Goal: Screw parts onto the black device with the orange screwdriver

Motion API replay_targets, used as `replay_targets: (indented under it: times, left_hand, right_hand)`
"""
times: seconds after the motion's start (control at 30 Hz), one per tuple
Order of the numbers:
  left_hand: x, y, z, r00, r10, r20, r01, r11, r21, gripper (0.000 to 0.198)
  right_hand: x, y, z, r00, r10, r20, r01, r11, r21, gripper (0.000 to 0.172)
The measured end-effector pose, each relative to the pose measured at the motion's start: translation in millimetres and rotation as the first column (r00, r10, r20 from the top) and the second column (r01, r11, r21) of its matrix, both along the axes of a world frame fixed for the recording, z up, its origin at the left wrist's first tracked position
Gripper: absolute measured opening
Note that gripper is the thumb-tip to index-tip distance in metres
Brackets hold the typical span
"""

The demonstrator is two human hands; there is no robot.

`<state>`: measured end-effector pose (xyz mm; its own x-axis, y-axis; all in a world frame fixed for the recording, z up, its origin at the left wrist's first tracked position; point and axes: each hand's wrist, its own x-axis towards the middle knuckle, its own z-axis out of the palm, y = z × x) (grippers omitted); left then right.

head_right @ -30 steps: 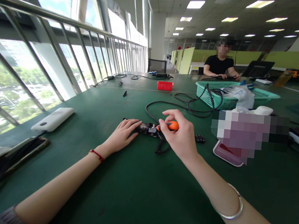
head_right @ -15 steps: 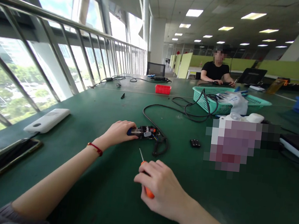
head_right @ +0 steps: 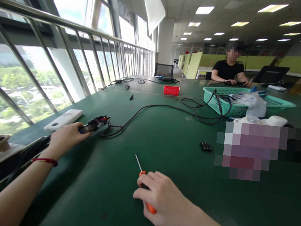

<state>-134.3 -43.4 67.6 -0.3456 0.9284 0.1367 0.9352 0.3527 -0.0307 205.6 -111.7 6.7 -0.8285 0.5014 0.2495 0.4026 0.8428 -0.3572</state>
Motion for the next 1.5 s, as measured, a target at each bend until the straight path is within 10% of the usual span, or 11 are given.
replay_targets:
  times: [0.2, 0.5, 0.77, 0.97, 1.1, 1.3, 1.5]
  left_hand:
    - [-5.3, -6.1, 8.6, 0.966, 0.252, -0.051, -0.238, 0.953, 0.186, 0.044]
    - [-11.0, -0.4, -8.4, 0.989, 0.136, -0.067, -0.125, 0.981, 0.147, 0.036]
    - [-1.2, -8.8, 11.9, 0.972, 0.204, -0.119, -0.154, 0.929, 0.336, 0.032]
    - [45.1, -6.3, 8.4, 0.945, -0.274, -0.177, 0.321, 0.883, 0.342, 0.018]
    - [93.4, 9.4, -10.7, 0.674, -0.738, -0.041, 0.732, 0.66, 0.169, 0.023]
    - [145.9, 44.4, -42.2, 0.553, -0.827, 0.101, 0.799, 0.56, 0.22, 0.043]
    - [108.5, 64.9, -39.7, 0.705, -0.702, 0.1, 0.637, 0.689, 0.347, 0.037]
  right_hand:
    - [0.8, -0.7, 1.3, 1.0, -0.019, -0.011, 0.019, 0.999, -0.039, 0.025]
    - [0.6, 1.6, 4.0, 1.0, -0.02, -0.012, 0.02, 1.0, -0.004, 0.021]
    - [3.3, 8.9, 1.1, 0.975, -0.142, -0.168, 0.151, 0.988, 0.041, 0.025]
    - [17.5, 37.0, -4.4, 0.833, -0.44, -0.336, 0.5, 0.859, 0.114, 0.029]
    - [29.9, 53.5, -5.0, 0.74, -0.581, -0.339, 0.653, 0.74, 0.159, 0.028]
    - [33.6, 58.2, -5.4, 0.728, -0.615, -0.304, 0.67, 0.733, 0.12, 0.024]
    - [33.6, 58.3, -6.6, 0.769, -0.604, -0.209, 0.636, 0.759, 0.143, 0.027]
